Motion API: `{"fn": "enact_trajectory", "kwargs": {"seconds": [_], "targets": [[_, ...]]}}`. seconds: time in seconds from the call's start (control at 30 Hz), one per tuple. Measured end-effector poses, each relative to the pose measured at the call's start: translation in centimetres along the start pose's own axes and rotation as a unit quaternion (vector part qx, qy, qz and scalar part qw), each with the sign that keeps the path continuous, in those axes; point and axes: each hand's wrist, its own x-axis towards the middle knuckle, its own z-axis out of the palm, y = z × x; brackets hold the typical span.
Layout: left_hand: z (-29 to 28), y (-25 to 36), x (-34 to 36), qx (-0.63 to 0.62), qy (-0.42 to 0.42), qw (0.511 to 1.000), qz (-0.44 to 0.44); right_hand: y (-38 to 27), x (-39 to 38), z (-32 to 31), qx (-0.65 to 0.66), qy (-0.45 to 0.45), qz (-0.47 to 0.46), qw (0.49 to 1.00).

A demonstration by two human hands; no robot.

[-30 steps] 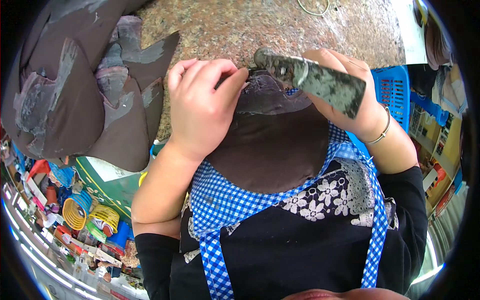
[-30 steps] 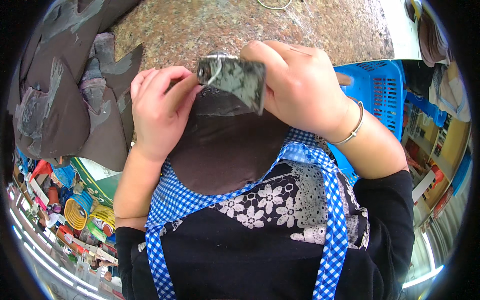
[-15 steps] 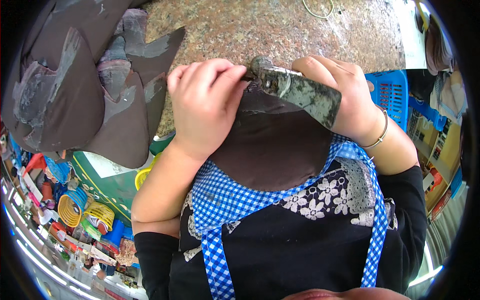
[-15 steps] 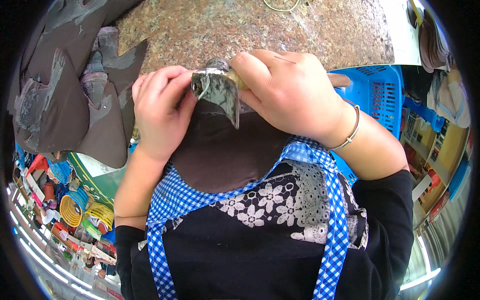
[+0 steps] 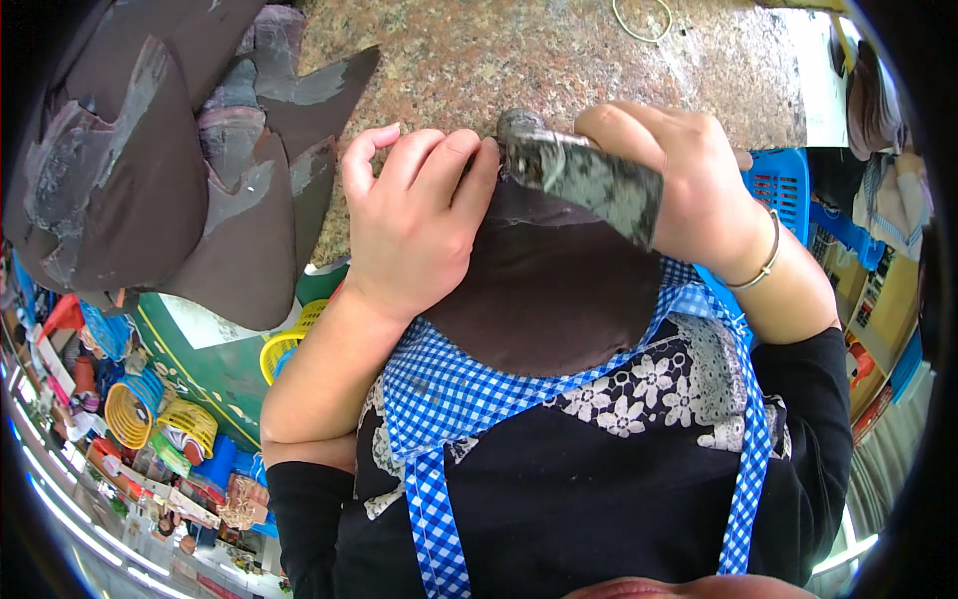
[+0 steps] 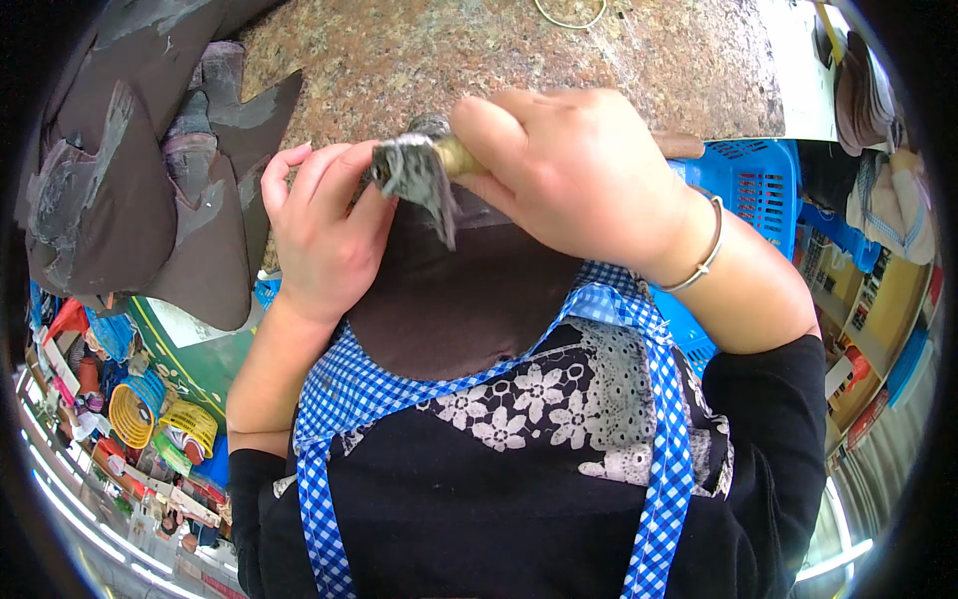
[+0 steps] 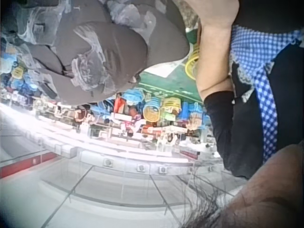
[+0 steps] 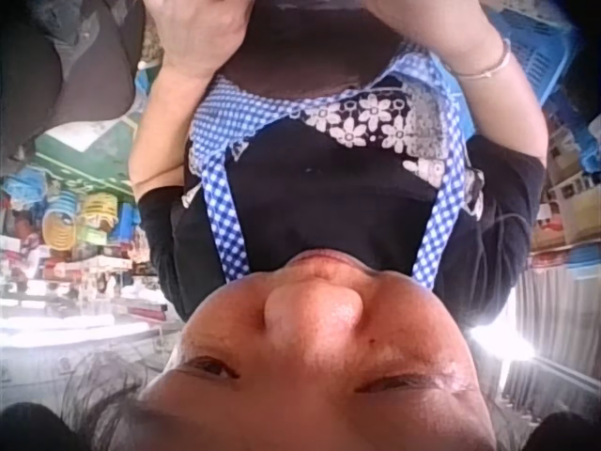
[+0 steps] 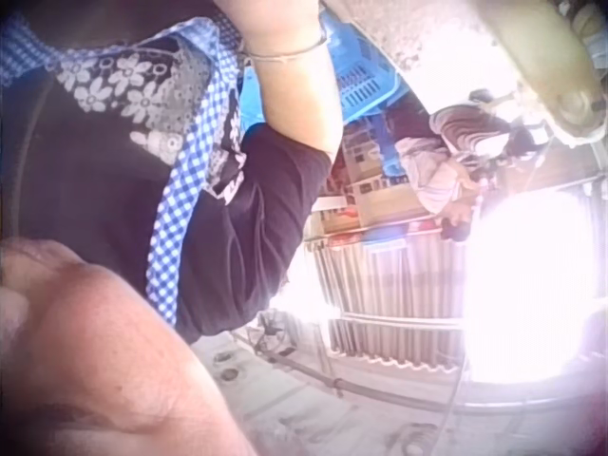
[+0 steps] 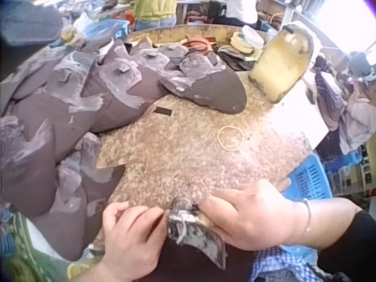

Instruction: Apply adhesive and hammer leather components to assemble shoes or bags.

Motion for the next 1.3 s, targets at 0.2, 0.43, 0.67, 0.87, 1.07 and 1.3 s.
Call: {"fn": "enact_trajectory", "kwargs": {"seconds": [0.2, 0.43, 0.67, 0.87, 1.07, 1.3], "targets": [[0.1, -0.2, -0.1, -0.052, 0.020, 0.998, -0.024, -0.3, 0.3, 0.1, -0.029, 0.002, -0.034, 0.999], [0.1, -0.8, -0.2, -0.086, 0.038, 0.993, -0.069, 0.4, 0.8, -0.2, -0.021, -0.005, -0.007, 1.000], [-0.3, -0.4, -0.4, -0.015, 0.021, 0.999, -0.042, -0.2, 1.7, 0.1, -0.010, -0.012, -0.034, 0.999], [-0.1, -1.3, -0.8, -0.095, 0.036, 0.989, -0.110, 0.3, 2.2, -0.2, -0.033, -0.064, -0.044, 0.996], [-0.5, -0.5, -1.1, 0.000, 0.024, 0.998, -0.065, -0.1, 2.1, 0.1, -0.020, -0.028, -0.052, 0.998], [0.0, -1.1, -1.8, -0.120, 0.053, 0.980, -0.149, -0.2, 2.4, 0.3, -0.017, -0.047, -0.057, 0.997]]}}
